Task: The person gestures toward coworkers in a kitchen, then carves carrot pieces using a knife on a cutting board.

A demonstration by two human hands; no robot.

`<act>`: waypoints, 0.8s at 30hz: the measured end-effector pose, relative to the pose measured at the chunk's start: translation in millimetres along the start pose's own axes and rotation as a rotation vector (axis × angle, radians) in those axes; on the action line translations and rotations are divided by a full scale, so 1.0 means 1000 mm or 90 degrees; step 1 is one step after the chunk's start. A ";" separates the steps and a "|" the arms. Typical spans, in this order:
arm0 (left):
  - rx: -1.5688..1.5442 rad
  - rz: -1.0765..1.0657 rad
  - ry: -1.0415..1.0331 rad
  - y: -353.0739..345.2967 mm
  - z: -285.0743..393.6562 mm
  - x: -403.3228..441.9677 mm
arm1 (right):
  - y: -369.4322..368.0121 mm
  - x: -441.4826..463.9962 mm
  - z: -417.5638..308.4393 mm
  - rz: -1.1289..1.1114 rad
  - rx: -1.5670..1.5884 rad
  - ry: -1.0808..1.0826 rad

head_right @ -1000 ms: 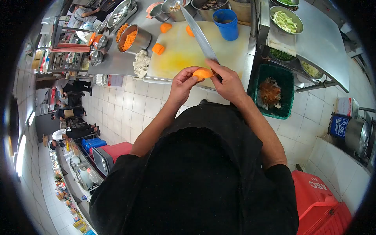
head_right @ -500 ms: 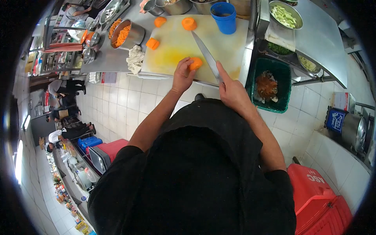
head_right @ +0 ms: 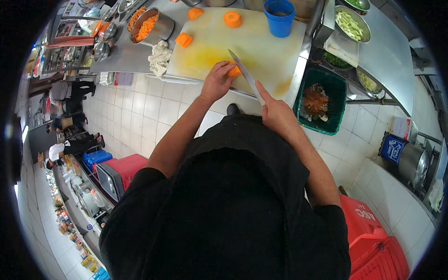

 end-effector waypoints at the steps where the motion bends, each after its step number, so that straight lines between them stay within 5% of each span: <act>1: -0.003 -0.002 0.003 0.000 0.000 0.000 | 0.001 0.000 -0.002 -0.009 -0.007 -0.011; 24: -0.011 0.006 -0.012 0.001 -0.003 0.001 | 0.020 0.005 -0.035 -0.107 -0.092 -0.087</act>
Point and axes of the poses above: each hand's wrist, its own x-axis towards the middle knuckle, its own y-axis out of the back of the hand, z = x × y, the point moved 7 cm from there along x, towards the middle knuckle, and after that the axes turned 13 degrees about -y, right-handed, at the moved point
